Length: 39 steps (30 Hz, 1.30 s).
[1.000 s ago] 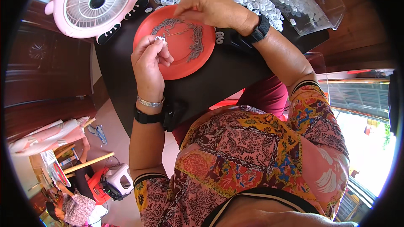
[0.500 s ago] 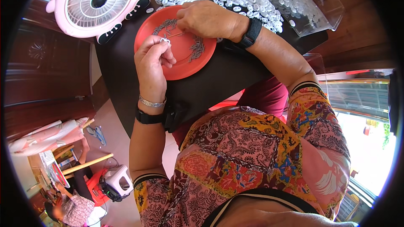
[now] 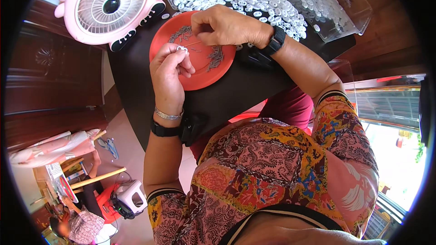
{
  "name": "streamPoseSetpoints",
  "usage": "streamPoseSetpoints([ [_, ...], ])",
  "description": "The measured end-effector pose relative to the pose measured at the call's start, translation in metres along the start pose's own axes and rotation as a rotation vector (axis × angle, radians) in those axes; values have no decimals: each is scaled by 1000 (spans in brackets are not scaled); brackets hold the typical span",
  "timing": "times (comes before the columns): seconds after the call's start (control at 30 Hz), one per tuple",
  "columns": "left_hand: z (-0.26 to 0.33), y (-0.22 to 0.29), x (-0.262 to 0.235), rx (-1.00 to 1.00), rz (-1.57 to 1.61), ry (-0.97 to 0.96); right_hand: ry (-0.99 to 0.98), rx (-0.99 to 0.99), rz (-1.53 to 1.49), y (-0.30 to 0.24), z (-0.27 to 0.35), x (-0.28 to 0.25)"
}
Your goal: The recorder is manually assembling small plastic eyes by pressing black components into white plastic bases.
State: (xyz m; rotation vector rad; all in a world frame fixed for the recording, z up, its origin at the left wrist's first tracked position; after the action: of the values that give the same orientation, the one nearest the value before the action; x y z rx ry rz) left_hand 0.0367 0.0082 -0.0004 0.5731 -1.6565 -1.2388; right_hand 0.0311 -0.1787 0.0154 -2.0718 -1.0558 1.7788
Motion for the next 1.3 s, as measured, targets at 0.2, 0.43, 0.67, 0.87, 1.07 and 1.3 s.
streamPoseSetpoints([
  [0.2, 1, -2, 4, -7, 17, -14, -9, -19, -338, -4, 0, 10],
  [0.43, 1, 0, 4, 22, -73, -29, -68, 84, -601, -6, 2, 3],
  [0.67, 2, -2, 2, 72, -83, -4, -42, 145, -600, -15, 4, 5],
  [0.87, 2, -3, 3, 86, -127, -19, -30, 120, -567, -21, 6, 8],
  [1.07, 4, -3, 4, 64, -212, -56, -28, 30, -449, -21, 7, 7],
  [1.3, 6, -5, 8, 54, -259, -62, 78, -79, -128, -25, 7, 7],
])
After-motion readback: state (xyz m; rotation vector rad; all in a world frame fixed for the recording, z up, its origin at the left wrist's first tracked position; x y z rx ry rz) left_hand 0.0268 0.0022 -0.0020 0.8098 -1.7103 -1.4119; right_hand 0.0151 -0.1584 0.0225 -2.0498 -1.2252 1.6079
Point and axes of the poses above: each hand's wrist, its own z-axis away from the middle knuckle, its own x-axis out of the palm, y = z × x, the point moved 2 cm from there along -z, towards the middle knuckle, and after that the axes turned 11 degrees about z, right-handed, at the moved point
